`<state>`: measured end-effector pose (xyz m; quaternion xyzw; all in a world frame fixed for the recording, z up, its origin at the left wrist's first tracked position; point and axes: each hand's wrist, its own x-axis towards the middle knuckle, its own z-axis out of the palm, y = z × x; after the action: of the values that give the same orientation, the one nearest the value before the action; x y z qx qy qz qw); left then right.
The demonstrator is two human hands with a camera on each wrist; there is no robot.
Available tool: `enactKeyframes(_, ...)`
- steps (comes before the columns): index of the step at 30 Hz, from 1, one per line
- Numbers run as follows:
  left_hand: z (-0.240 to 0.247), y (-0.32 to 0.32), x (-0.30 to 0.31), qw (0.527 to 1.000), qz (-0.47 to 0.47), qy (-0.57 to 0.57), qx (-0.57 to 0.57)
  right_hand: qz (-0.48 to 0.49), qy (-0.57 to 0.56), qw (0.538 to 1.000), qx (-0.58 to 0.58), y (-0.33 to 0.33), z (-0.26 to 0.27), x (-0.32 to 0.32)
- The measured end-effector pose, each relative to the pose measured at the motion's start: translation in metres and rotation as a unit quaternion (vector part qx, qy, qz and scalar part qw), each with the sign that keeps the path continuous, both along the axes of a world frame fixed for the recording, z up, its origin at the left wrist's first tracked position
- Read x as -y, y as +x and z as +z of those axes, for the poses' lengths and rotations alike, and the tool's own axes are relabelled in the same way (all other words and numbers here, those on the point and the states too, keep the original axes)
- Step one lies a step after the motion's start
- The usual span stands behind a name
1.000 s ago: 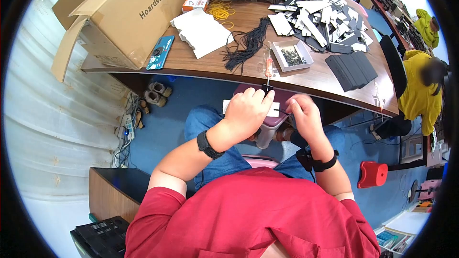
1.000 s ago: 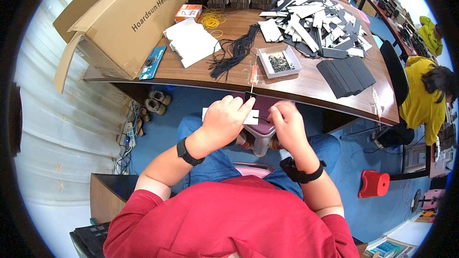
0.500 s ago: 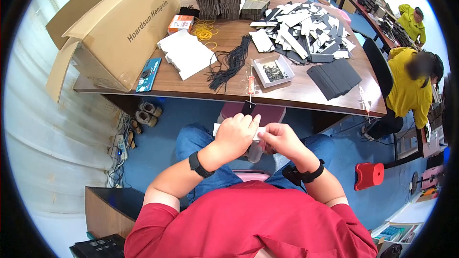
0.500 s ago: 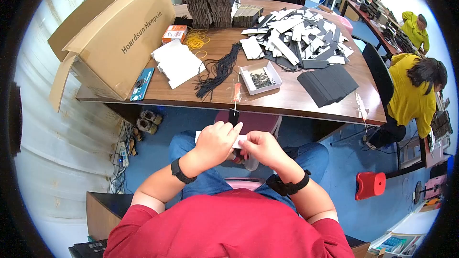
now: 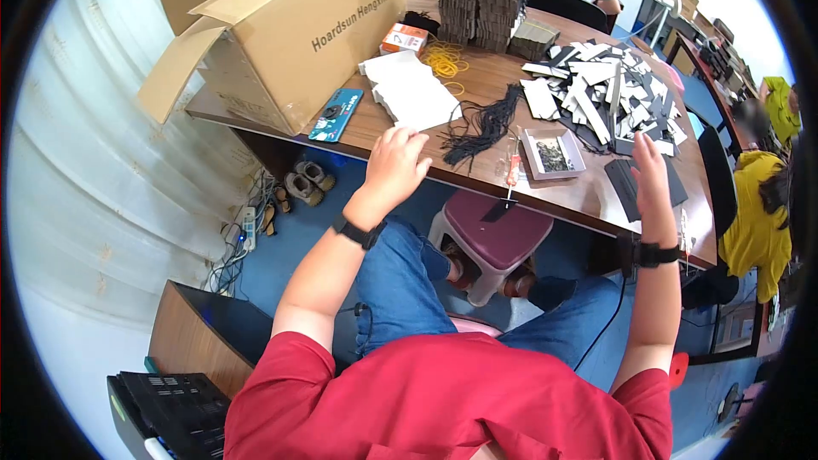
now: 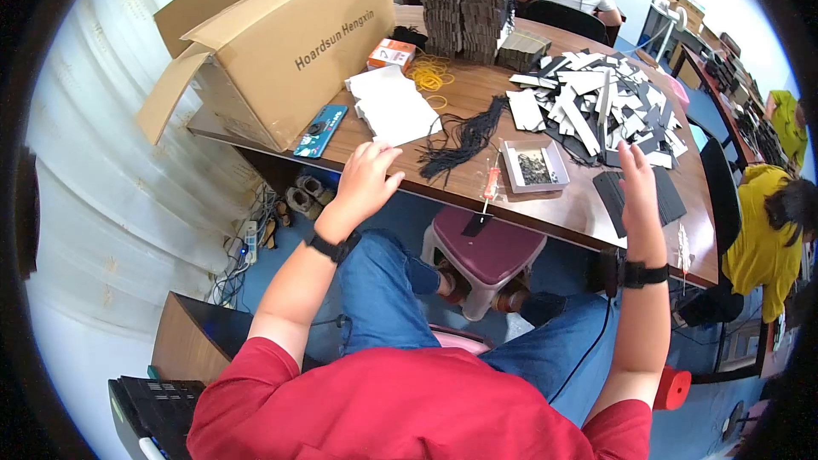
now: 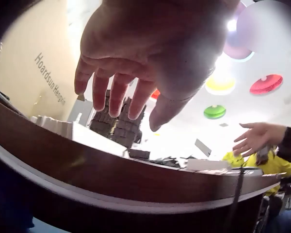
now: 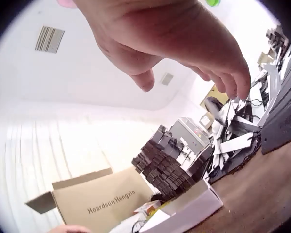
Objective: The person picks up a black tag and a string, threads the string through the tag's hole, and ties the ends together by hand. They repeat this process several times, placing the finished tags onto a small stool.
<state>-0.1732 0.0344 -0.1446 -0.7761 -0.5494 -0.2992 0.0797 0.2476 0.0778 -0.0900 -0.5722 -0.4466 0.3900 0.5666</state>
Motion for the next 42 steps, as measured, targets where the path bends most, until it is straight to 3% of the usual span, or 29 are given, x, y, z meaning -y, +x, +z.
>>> enactKeyframes(2,-0.014,-0.009,-0.022,0.997,0.059,0.050,-0.014,0.034,0.057,0.997,0.039,-0.025,-0.014,0.017)
enactKeyframes(3,-0.017,-0.013,-0.029,0.996,0.079,0.035,-0.016,0.063,0.102,0.992,0.036,-0.018,-0.056,0.005)
enactKeyframes(4,-0.019,-0.015,-0.034,0.995,0.096,0.019,-0.017,0.088,0.079,0.991,0.060,-0.028,-0.071,0.013)
enactKeyframes(6,-0.032,-0.018,-0.049,0.992,0.123,0.001,-0.004,0.073,0.074,0.993,0.053,-0.052,-0.108,0.028)
enactKeyframes(7,-0.037,-0.020,-0.054,0.992,0.124,0.008,-0.009,0.048,0.116,0.985,0.117,-0.056,-0.123,0.031)
enactKeyframes(10,-0.041,-0.023,-0.058,0.993,0.113,0.029,-0.004,-0.019,0.187,0.956,0.227,-0.072,-0.108,0.050)
enactKeyframes(17,-0.052,-0.027,-0.053,0.988,0.114,0.094,0.050,-0.006,0.194,0.935,0.297,-0.074,-0.102,0.055)
enactKeyframes(24,-0.040,-0.030,-0.038,0.973,0.125,0.030,0.193,-0.002,0.205,0.954,0.219,-0.074,-0.102,0.063)
enactKeyframes(27,-0.043,-0.020,-0.022,0.872,0.033,-0.107,0.477,-0.030,0.254,0.942,0.217,-0.089,-0.102,0.082)
enactKeyframes(29,-0.042,0.011,0.015,0.739,-0.057,-0.200,0.641,0.044,0.218,0.966,0.131,-0.111,-0.105,0.100)
enactKeyframes(31,-0.057,0.042,0.051,0.681,-0.140,-0.298,0.655,0.156,0.103,0.982,0.003,-0.139,-0.093,0.121)
enactKeyframes(33,-0.077,0.068,0.078,0.635,-0.169,-0.368,0.658,0.226,0.028,0.969,-0.091,-0.157,-0.103,0.128)
enactKeyframes(36,-0.095,0.085,0.097,0.616,-0.151,-0.419,0.650,0.210,-0.051,0.973,-0.082,-0.165,-0.116,0.128)
enactKeyframes(39,-0.117,0.089,0.097,0.642,-0.142,-0.381,0.650,0.210,-0.085,0.973,-0.042,-0.160,-0.136,0.122)
enactKeyframes(42,-0.126,0.084,0.085,0.749,-0.120,-0.337,0.558,0.195,-0.068,0.976,0.066,-0.155,-0.143,0.114)
